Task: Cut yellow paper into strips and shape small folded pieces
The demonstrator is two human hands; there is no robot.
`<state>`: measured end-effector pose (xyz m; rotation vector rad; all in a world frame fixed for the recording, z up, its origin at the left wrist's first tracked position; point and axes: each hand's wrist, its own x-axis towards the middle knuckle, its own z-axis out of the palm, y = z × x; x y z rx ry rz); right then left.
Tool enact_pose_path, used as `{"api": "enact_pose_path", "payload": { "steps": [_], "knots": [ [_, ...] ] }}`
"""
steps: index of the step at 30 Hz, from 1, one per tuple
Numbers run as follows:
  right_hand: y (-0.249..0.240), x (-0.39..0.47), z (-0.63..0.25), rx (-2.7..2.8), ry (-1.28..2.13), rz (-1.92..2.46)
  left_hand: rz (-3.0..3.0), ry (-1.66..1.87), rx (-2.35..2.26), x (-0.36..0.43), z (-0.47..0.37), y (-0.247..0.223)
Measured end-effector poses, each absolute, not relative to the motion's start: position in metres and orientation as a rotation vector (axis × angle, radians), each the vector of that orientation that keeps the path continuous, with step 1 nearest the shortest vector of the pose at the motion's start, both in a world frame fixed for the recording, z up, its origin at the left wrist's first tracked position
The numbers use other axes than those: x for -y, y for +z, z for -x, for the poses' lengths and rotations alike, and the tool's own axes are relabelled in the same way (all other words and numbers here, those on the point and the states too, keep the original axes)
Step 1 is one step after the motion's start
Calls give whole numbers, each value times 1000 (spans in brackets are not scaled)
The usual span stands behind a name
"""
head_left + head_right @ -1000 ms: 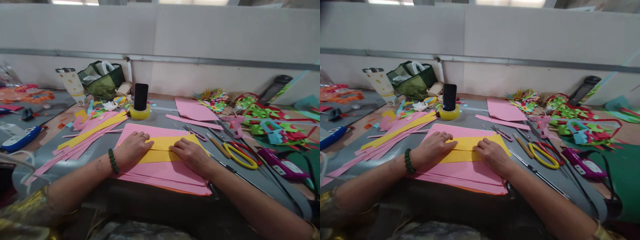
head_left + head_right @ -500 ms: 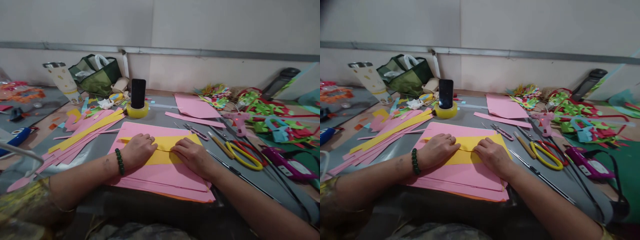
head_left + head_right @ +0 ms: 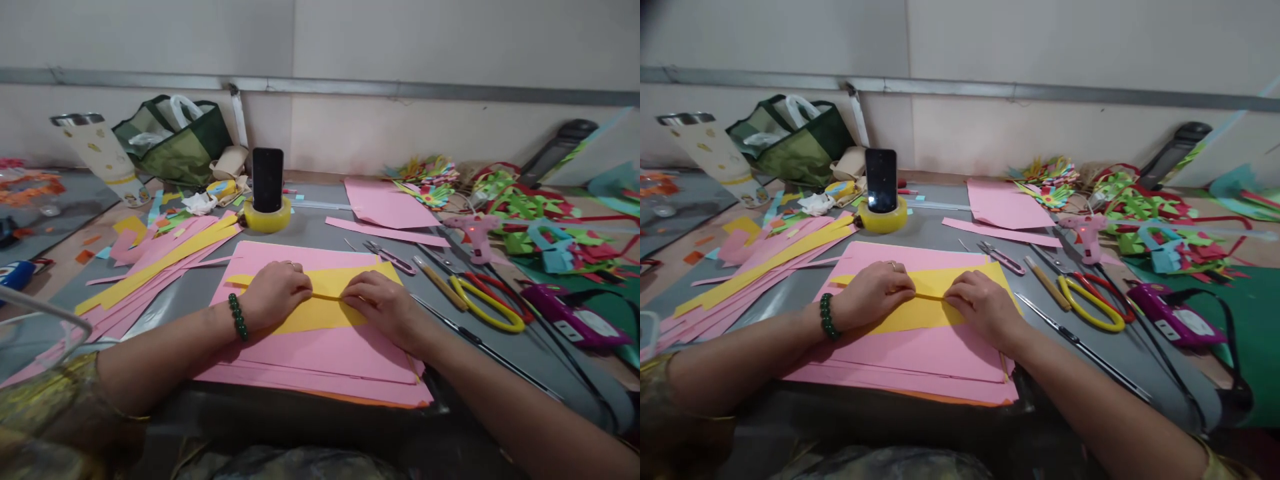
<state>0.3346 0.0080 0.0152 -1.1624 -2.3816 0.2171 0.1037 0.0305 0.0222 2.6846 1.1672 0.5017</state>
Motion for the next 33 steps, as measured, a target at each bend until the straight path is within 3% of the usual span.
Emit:
{"api": "enact_pose_path", "payload": {
  "steps": [5, 14, 33],
  "knots": [
    [12, -15, -334, 2260, 440, 1237, -2381, 472, -1266, -41, -102, 22],
    [20, -17, -334, 2187, 623, 1391, -2498, 301, -1398, -40, -105, 32],
    [18, -10, -353, 2211, 557, 1481, -2454, 214, -1422, -45, -104, 36]
  ]
}}
